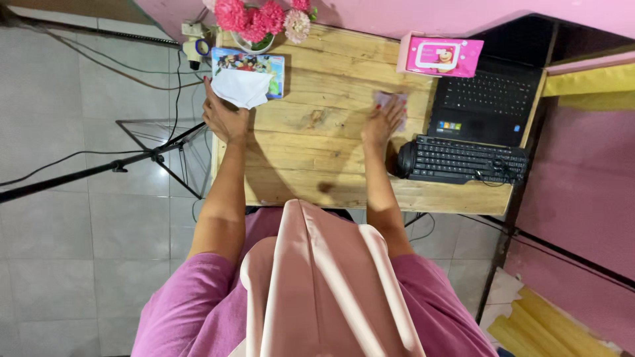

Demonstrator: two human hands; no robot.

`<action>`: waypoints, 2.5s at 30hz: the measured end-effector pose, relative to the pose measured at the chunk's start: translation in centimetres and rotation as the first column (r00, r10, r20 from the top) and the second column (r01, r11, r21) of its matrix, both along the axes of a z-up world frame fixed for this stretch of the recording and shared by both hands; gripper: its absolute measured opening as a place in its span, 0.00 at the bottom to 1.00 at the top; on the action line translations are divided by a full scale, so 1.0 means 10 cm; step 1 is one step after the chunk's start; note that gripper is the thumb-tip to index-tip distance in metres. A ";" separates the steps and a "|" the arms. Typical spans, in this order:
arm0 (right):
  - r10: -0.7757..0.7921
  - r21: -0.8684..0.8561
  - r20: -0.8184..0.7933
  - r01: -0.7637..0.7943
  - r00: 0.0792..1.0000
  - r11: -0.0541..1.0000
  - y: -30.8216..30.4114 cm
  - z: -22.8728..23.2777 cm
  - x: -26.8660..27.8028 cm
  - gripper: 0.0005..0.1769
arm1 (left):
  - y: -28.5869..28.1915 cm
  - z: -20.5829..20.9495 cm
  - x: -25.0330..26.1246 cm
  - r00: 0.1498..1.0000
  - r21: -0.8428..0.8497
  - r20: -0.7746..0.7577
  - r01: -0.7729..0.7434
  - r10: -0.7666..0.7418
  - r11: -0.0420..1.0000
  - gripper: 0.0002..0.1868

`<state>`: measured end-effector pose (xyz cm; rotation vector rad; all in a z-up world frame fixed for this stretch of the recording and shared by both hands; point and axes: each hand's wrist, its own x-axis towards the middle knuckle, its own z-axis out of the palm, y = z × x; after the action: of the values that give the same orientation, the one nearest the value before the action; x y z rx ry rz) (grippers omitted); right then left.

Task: The person wipes down several items on a desk, including a computer mouse, a book, and a yellow folder, using a cloth.

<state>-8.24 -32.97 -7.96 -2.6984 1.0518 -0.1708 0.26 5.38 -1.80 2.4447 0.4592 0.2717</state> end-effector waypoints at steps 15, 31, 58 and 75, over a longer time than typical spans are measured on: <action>0.496 0.063 0.011 -0.496 0.868 0.866 1.00 -0.02 0.88 0.34 | -0.06 0.18 0.05 0.999 -0.049 -0.033 -0.010 0.009 0.999 0.57; 0.340 -0.076 0.008 -0.339 0.940 0.938 0.80 -0.02 0.85 0.31 | -0.05 -0.24 0.08 0.994 0.057 -0.089 -0.065 0.070 0.996 0.40; 0.844 0.106 -0.084 -0.837 0.530 0.536 2.37 0.57 -0.79 0.33 | 0.14 -0.31 -0.02 0.987 0.003 -0.142 0.076 -0.075 0.997 0.54; 0.440 0.145 -0.286 -0.416 0.851 0.898 1.76 0.54 -1.27 0.37 | 0.54 0.40 -1.68 0.685 0.115 -0.431 0.687 -0.588 0.717 0.38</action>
<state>-20.93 -15.35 -2.59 -2.8619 0.4759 0.3829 -16.56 10.77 2.24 2.7498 -0.3511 -0.4701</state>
